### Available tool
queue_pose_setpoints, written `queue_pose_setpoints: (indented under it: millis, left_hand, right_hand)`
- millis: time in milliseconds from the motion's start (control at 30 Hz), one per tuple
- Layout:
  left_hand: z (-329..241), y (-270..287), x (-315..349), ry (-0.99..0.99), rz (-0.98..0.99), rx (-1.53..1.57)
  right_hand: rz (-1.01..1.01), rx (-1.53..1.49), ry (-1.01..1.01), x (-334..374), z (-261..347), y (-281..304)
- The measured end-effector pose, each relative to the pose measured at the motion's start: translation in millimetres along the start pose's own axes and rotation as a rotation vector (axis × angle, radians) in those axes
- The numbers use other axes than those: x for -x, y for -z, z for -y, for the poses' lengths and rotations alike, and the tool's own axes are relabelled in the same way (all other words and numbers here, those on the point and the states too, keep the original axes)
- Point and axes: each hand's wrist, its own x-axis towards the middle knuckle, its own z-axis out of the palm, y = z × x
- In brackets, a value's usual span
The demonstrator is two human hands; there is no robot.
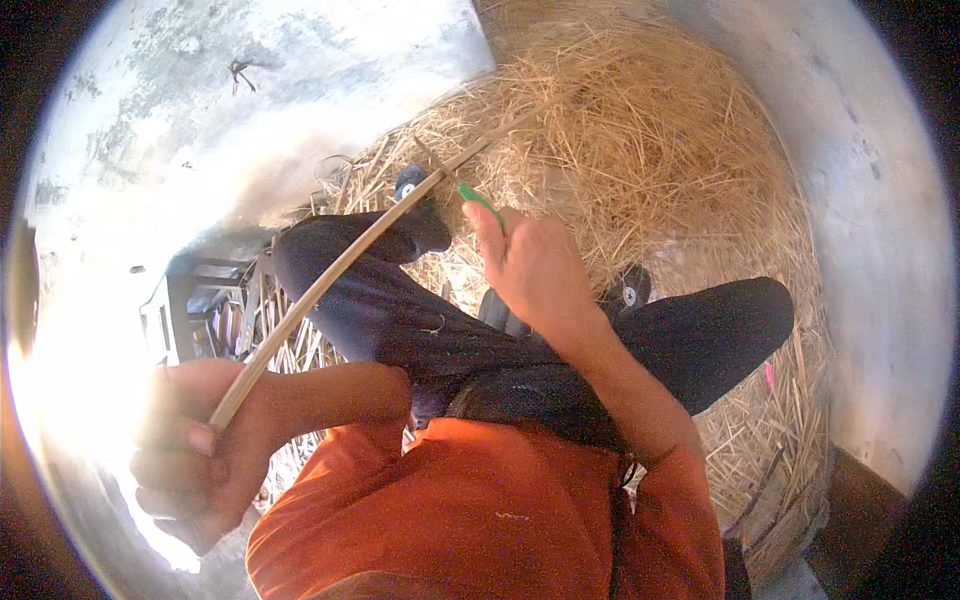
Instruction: The person sits on a straw-covered floor and uses a small knife to shave and smooth a long thin wooden stick held by hand.
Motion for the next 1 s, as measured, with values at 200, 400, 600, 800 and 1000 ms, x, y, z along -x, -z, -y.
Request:
queue_pose_setpoints:
  millis: [200,400,600,800,1000]
  left_hand:
    - [-10,7,-11,0.005,0.097,0.35]
    - [7,-3,10,0.028,0.057,0.401]
    - [3,-8,8,0.056,0.051,0.401]
    - [1,-8,4,0.106,0.061,0.393]
    - [1,-5,9,0.113,0.037,0.415]
  right_hand:
    - [0.009,-0.183,0.118,13,16,5]
    - [-0.002,-0.16,0.002,4,-8,14]
    - [-0.009,0.044,-0.154,-17,-54,12]
    - [0.003,-0.118,-0.051,-1,-41,1]
    - [0.052,-0.012,-0.052,-4,-33,15]
